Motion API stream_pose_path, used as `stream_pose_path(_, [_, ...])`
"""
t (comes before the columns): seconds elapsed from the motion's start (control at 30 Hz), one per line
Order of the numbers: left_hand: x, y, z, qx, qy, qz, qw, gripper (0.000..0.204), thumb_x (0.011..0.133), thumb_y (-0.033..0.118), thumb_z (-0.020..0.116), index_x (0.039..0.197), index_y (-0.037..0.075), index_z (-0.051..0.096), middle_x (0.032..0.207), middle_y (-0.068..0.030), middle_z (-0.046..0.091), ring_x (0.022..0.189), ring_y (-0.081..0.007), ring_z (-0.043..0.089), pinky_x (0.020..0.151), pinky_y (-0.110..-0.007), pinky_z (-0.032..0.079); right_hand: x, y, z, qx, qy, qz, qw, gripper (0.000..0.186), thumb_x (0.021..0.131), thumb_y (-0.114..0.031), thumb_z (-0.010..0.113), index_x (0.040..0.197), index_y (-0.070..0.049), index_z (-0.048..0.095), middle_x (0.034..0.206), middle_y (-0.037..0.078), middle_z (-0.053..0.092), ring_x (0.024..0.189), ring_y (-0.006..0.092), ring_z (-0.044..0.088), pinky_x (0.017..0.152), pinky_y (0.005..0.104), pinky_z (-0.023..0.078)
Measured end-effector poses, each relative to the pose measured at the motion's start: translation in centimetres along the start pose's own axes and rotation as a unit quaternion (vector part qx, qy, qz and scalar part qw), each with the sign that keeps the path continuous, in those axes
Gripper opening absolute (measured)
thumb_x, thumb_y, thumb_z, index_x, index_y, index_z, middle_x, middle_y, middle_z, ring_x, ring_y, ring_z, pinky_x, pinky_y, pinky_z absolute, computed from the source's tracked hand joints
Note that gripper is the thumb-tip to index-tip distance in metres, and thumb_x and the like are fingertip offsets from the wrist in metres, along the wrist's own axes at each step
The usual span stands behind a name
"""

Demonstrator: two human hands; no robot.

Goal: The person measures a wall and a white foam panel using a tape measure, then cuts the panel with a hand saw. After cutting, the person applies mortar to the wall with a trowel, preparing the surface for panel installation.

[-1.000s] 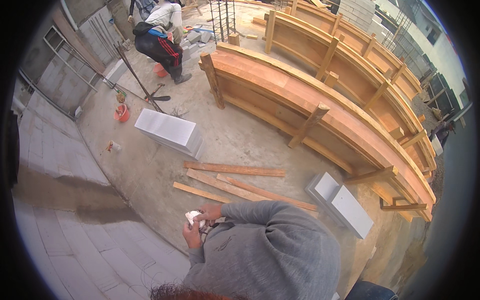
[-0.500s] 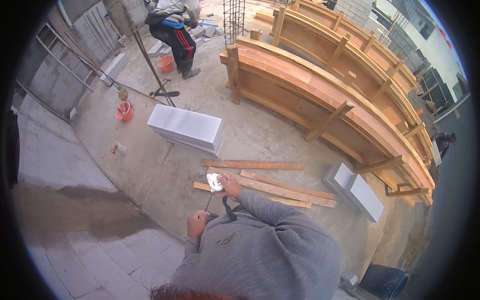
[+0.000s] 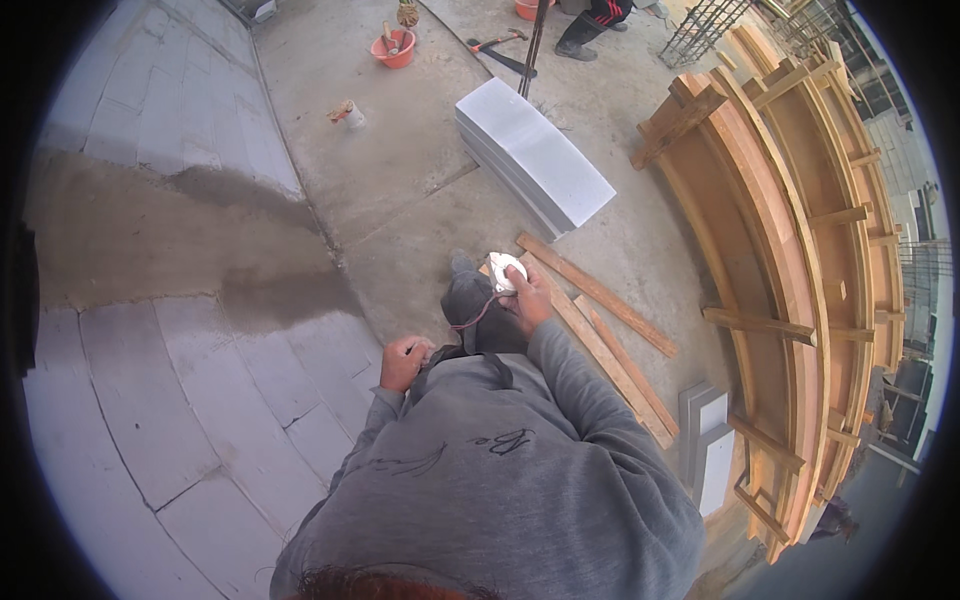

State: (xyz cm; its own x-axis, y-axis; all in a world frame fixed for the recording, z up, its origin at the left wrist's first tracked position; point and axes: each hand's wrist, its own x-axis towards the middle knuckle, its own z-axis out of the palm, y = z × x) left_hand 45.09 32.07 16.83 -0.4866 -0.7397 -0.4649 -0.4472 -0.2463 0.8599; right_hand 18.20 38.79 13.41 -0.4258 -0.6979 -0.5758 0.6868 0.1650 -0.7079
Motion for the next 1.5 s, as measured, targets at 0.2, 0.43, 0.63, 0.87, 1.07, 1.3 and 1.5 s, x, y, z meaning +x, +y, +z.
stream_pose_path(0.2, [8.6,0.6,-5.5,-0.041,0.094,-0.094,0.990,0.023,0.089,0.016,0.052,0.097,0.000,0.068,0.079,-0.0053,0.065,0.062,-0.0118,0.059,0.058,-0.025,0.048,12.8,-1.8,5.1,-0.050,-0.010,0.014,0.999,0.046,0.089,-0.024,0.067,0.127,-0.003,0.052,0.097,0.004,0.067,0.072,0.0089,0.063,0.051,0.0193,0.048])
stream_pose_path(0.43, [30.8,9.6,-8.8,-0.282,0.090,-0.109,0.949,0.035,0.095,0.030,0.052,0.113,0.001,0.059,0.093,-0.0071,0.062,0.077,-0.0137,0.062,0.061,-0.029,0.052,28.0,-9.0,19.6,-0.290,-0.263,-0.101,0.915,0.063,0.083,-0.024,0.073,0.132,0.003,0.044,0.111,0.014,0.062,0.096,0.0167,0.061,0.082,0.0293,0.050])
stream_pose_path(0.63, [45.4,20.4,-11.0,-0.371,0.115,-0.052,0.920,0.032,0.097,0.031,0.052,0.107,0.001,0.057,0.096,-0.0091,0.061,0.085,-0.0190,0.063,0.073,-0.033,0.054,36.0,-19.6,26.3,-0.382,-0.339,-0.132,0.850,0.074,0.082,-0.016,0.073,0.142,0.000,0.032,0.113,0.014,0.061,0.100,0.0172,0.060,0.085,0.0295,0.049])
stream_pose_path(0.87, [58.2,27.3,-13.0,-0.247,0.162,-0.034,0.955,0.032,0.094,0.027,0.057,0.109,-0.002,0.058,0.099,-0.0073,0.062,0.083,-0.0135,0.059,0.072,-0.028,0.049,44.7,-28.8,31.1,-0.321,-0.279,0.063,0.903,0.072,0.084,-0.015,0.072,0.140,0.004,0.032,0.103,0.012,0.065,0.084,0.0105,0.063,0.068,0.0243,0.051])
stream_pose_path(1.07, [73.0,33.6,-15.6,-0.264,0.081,0.010,0.961,0.037,0.096,0.034,0.054,0.111,0.000,0.055,0.095,-0.0051,0.060,0.087,-0.0139,0.059,0.075,-0.028,0.050,56.6,-30.7,34.1,-0.208,-0.200,-0.045,0.956,0.053,0.086,-0.009,0.068,0.131,0.003,0.044,0.103,0.008,0.065,0.082,0.0094,0.063,0.066,0.0242,0.052])
stream_pose_path(1.3, [92.8,41.6,-23.7,-0.372,-0.076,-0.095,0.920,0.040,0.099,0.043,0.043,0.103,0.005,0.057,0.086,-0.0065,0.060,0.077,-0.0192,0.061,0.071,-0.036,0.053,71.7,-37.1,44.6,-0.338,-0.128,-0.279,0.889,0.048,0.082,-0.010,0.072,0.126,-0.002,0.054,0.101,0.008,0.062,0.080,0.0125,0.062,0.072,0.0268,0.051])
stream_pose_path(1.5, [107.2,48.3,-29.4,-0.440,-0.088,-0.168,0.878,0.033,0.096,0.040,0.042,0.093,0.010,0.055,0.072,-0.0053,0.053,0.057,-0.0211,0.051,0.055,-0.037,0.044,79.7,-45.1,47.2,-0.308,0.014,-0.263,0.914,0.045,0.084,-0.014,0.070,0.125,-0.003,0.055,0.100,0.008,0.059,0.077,0.0122,0.061,0.069,0.0264,0.050])
